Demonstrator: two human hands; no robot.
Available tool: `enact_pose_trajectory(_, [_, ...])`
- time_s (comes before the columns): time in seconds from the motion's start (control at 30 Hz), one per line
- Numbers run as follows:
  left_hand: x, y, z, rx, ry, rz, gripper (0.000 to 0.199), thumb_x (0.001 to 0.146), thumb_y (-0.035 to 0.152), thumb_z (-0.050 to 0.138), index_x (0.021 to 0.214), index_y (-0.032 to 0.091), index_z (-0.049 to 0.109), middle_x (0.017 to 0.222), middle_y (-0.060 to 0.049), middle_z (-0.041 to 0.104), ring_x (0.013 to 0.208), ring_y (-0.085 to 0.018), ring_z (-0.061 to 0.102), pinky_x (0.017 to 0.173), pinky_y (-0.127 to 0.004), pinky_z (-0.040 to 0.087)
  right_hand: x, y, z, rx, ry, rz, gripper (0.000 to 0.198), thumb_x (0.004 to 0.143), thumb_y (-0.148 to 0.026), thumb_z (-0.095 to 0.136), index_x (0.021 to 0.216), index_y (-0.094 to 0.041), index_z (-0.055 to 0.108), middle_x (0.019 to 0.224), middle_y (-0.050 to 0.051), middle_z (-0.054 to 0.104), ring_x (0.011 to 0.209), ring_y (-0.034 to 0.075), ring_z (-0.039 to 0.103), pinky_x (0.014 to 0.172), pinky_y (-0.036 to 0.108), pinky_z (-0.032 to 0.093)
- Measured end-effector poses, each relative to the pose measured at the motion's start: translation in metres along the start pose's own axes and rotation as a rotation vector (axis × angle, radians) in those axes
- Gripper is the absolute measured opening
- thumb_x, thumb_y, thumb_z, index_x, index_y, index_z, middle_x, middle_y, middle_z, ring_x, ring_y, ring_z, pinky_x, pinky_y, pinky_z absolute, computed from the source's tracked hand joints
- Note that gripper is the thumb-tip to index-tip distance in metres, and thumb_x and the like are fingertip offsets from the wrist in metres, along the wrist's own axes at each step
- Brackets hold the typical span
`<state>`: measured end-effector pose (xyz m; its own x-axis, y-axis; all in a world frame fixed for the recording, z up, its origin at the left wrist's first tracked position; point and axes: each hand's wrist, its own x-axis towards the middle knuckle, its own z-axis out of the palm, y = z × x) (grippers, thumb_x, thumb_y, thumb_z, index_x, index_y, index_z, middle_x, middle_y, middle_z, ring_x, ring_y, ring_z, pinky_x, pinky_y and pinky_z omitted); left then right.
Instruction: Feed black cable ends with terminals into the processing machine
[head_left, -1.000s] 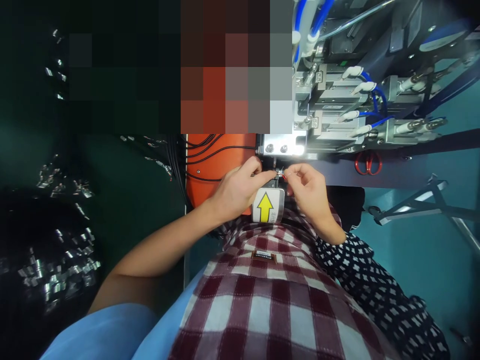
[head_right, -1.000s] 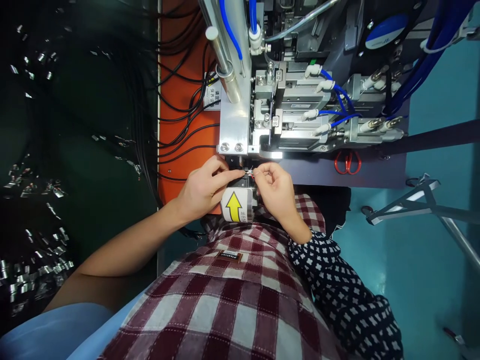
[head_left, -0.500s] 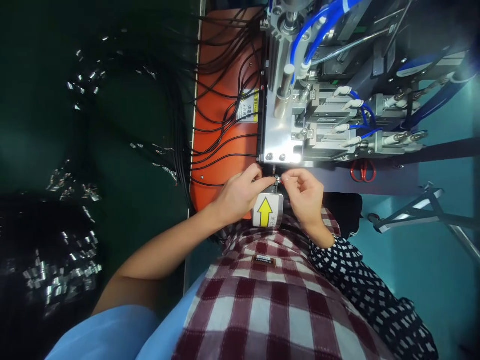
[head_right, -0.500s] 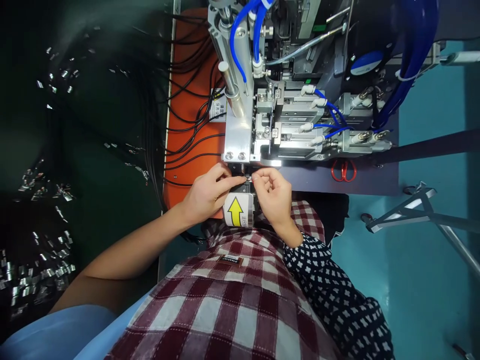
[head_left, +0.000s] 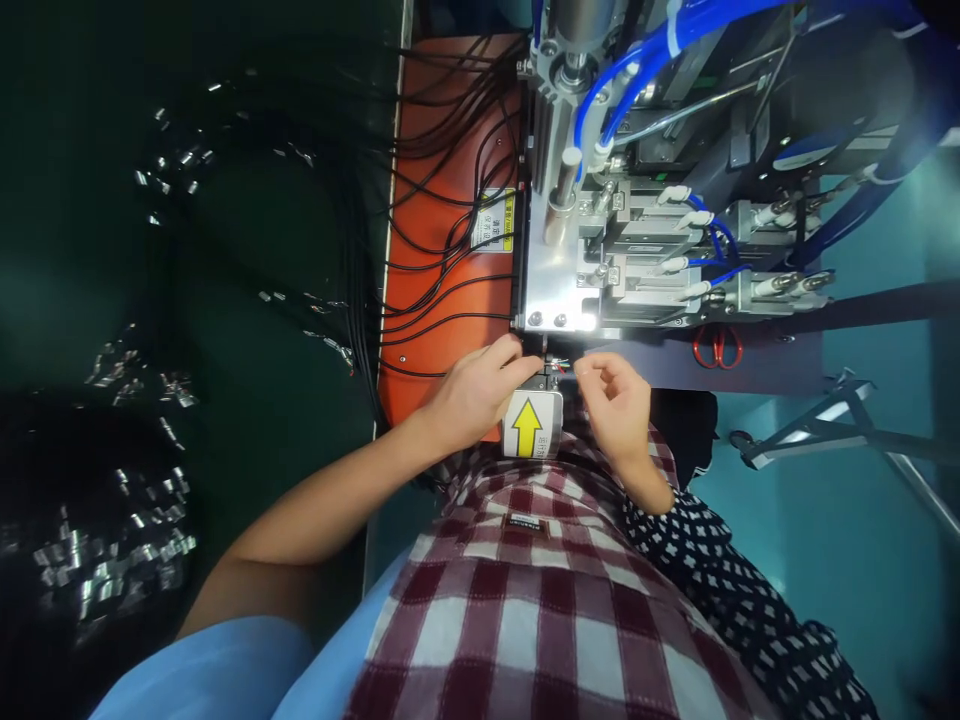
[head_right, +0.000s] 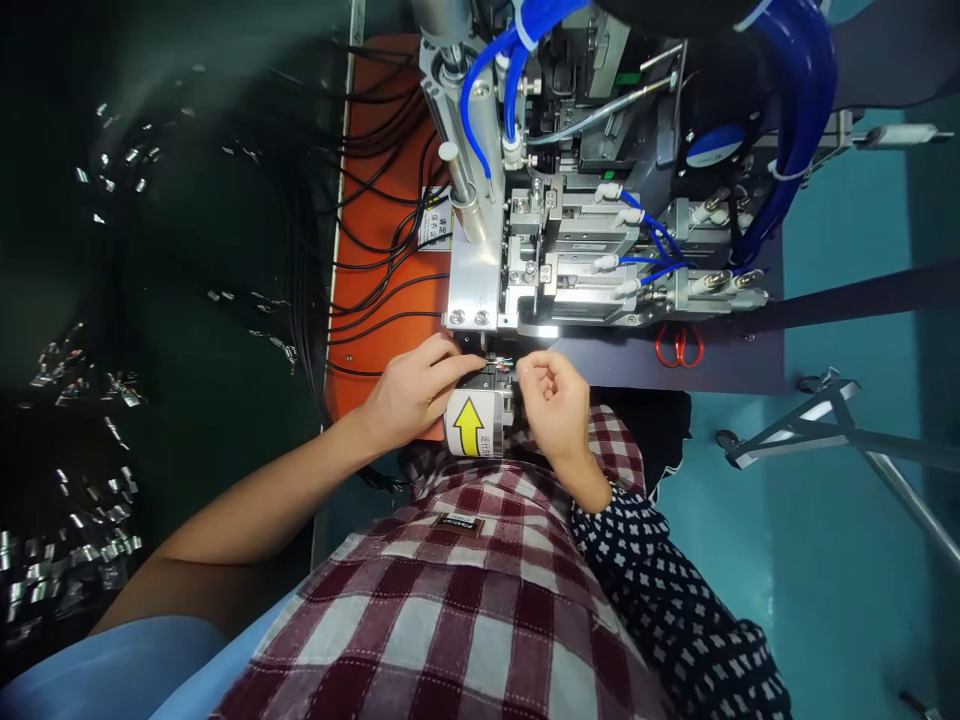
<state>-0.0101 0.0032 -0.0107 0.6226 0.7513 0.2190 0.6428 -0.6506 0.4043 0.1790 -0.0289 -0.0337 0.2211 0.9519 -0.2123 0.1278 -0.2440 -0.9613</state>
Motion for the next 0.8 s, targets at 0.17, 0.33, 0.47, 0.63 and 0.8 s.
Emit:
enact_pose_trajectory(0.17, [-0.001,0.001,0.001,-0.004,-0.004,-0.02,0.029,0.098,0.018,0.04,0.107,0.015,0.067,0.088,-0.007,0.058,0.078,-0.016,0.059,0.067,-0.025,0.052,-0.009,0.0,0.002,-0.121,-0.024,-0.115,0.013,0.084,-0.031,0.066,0.08,-0.018,0.066,0.065,-0.001,0.06,0.055,0.01,0.049,0.055,0.025,0.041])
enact_pose_trajectory(0.33, [-0.002,0.001,0.001,-0.007,-0.022,-0.032,0.03,0.098,0.019,0.04,0.108,0.014,0.067,0.088,-0.007,0.056,0.079,-0.016,0.059,0.068,-0.025,0.051,0.001,-0.002,-0.002,-0.079,-0.119,-0.06,0.014,0.083,-0.031,0.065,0.077,-0.019,0.064,0.063,-0.002,0.057,0.054,0.01,0.047,0.053,0.025,0.04])
enact_pose_trajectory(0.47, [0.0,0.003,-0.001,0.052,-0.063,-0.041,0.029,0.098,0.019,0.039,0.108,0.016,0.067,0.088,-0.007,0.056,0.08,-0.017,0.057,0.068,-0.026,0.049,0.01,0.001,-0.006,0.111,-0.222,0.111,0.017,0.08,-0.034,0.068,0.075,-0.019,0.062,0.053,-0.006,0.048,0.046,0.008,0.04,0.046,0.023,0.033])
enact_pose_trajectory(0.63, [0.0,0.018,-0.009,0.3,-0.067,-0.042,0.028,0.098,0.022,0.042,0.104,0.017,0.068,0.089,-0.009,0.059,0.08,-0.021,0.052,0.067,-0.032,0.044,0.013,0.001,-0.008,0.165,-0.253,0.135,0.023,0.082,-0.041,0.066,0.078,-0.018,0.064,0.062,-0.003,0.056,0.049,0.009,0.049,0.049,0.024,0.039])
enact_pose_trajectory(0.8, [-0.004,0.031,-0.008,0.334,-0.174,-0.076,0.031,0.096,0.013,0.041,0.12,0.011,0.06,0.1,-0.012,0.061,0.084,-0.022,0.051,0.071,-0.033,0.044,0.014,0.0,0.001,0.209,-0.212,0.17,0.024,0.079,-0.04,0.071,0.076,-0.018,0.062,0.066,-0.002,0.061,0.05,0.008,0.05,0.05,0.024,0.04])
